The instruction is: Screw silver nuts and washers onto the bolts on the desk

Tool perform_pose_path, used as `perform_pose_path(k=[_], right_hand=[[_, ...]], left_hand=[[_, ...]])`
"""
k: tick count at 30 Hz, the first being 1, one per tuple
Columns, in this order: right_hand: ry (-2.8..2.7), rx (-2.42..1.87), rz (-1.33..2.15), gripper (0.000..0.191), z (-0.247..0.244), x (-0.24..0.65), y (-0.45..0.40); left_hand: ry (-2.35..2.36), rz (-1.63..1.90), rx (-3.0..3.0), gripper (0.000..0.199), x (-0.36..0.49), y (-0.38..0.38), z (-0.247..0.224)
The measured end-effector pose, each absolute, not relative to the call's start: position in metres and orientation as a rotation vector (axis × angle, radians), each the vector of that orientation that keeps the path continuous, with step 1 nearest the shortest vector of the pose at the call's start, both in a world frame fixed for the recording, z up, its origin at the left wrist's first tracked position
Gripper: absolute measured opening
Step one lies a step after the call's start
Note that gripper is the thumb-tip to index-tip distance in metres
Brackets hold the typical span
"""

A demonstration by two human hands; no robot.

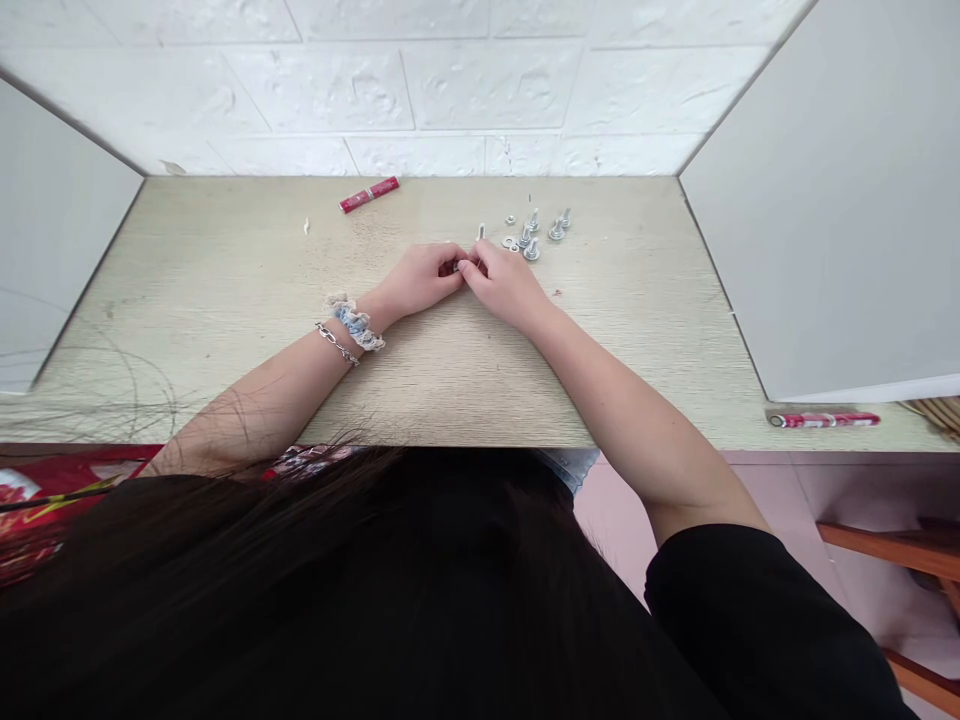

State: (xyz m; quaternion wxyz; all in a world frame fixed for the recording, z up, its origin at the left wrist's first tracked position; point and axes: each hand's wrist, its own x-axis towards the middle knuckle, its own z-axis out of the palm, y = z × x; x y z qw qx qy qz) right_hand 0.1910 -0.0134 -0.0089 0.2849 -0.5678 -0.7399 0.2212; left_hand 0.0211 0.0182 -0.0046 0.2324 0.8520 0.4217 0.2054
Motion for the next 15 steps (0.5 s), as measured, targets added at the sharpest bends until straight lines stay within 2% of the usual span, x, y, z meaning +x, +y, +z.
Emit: perform_pose_path(k=[15], right_hand=[[-1.994, -1.53, 0.617, 0.014, -0.0071, 0.1913, -0.0137]], left_hand=[[1.149, 0.553, 2.336, 0.02, 0.0212, 0.0172, -0.0048]])
